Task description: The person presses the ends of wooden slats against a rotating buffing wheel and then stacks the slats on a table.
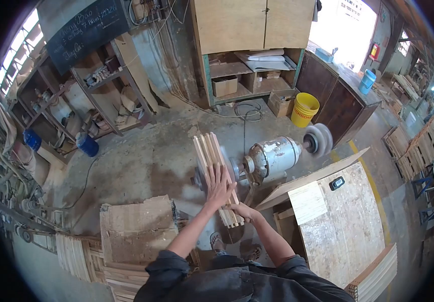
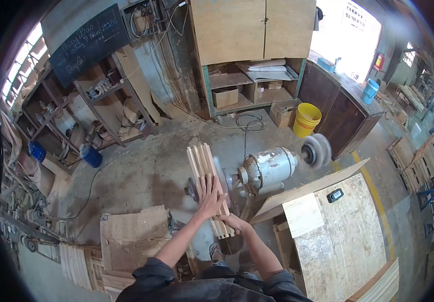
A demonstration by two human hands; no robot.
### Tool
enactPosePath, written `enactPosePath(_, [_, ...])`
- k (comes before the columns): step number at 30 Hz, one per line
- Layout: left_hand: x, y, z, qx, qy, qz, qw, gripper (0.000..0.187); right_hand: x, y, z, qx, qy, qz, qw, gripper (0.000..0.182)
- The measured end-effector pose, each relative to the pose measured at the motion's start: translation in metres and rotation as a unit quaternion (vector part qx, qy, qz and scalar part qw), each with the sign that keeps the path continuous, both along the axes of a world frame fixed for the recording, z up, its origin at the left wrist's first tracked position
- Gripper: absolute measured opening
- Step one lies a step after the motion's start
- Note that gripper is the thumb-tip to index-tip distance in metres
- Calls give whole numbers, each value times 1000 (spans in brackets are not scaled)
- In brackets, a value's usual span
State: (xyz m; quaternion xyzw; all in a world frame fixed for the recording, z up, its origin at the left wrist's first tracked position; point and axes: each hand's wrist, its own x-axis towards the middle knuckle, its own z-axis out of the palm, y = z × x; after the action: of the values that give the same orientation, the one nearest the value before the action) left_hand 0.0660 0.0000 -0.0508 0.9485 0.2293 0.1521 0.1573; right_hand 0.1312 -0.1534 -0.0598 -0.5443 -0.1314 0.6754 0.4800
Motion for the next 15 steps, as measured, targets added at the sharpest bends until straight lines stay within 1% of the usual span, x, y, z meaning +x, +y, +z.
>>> enactPosePath(1, [3, -10, -5, 0, -6, 55, 998, 84, 2, -4, 9, -24, -27, 4, 999, 48])
enactPosePath(2, [4, -23, -5, 13, -5, 72, 997, 82, -1, -13, -2, -24, -34, -2, 999, 45])
enactPosePath(3, [1, -38, -6, 21, 0, 69, 997, 82, -7, -25, -14, -17, -28, -5, 999, 45])
enactPosePath(5, [-11, -66, -15, 15, -9, 95, 995, 81, -21, -50, -36, 47, -8, -33, 998, 47])
enactPosePath(7, [-28, -96, -29, 19, 6, 88, 996, 80, -34, -80, -59, 9, -1, 5, 1000, 54])
enactPosePath(8, [-36, -113, -33, 14, 8, 92, 996, 79, -40, -95, -56, -6, -28, 19, 999, 59])
enactPosePath(11, [-48, -140, -37, 10, 19, 95, 995, 78, -57, -121, -76, 14, 4, -11, 1000, 61])
enactPosePath(12, [-47, -138, -36, 5, 23, 98, 995, 78, -58, -116, -114, -2, -25, 6, 1000, 63])
enactPosePath(13, [-42, -128, -33, 10, 24, 89, 996, 78, -55, -106, -107, 4, -24, -3, 1000, 63])
enactPosePath(15, [-23, -94, -28, 16, 23, 95, 995, 80, -33, -75, -73, 21, 2, -13, 1000, 66])
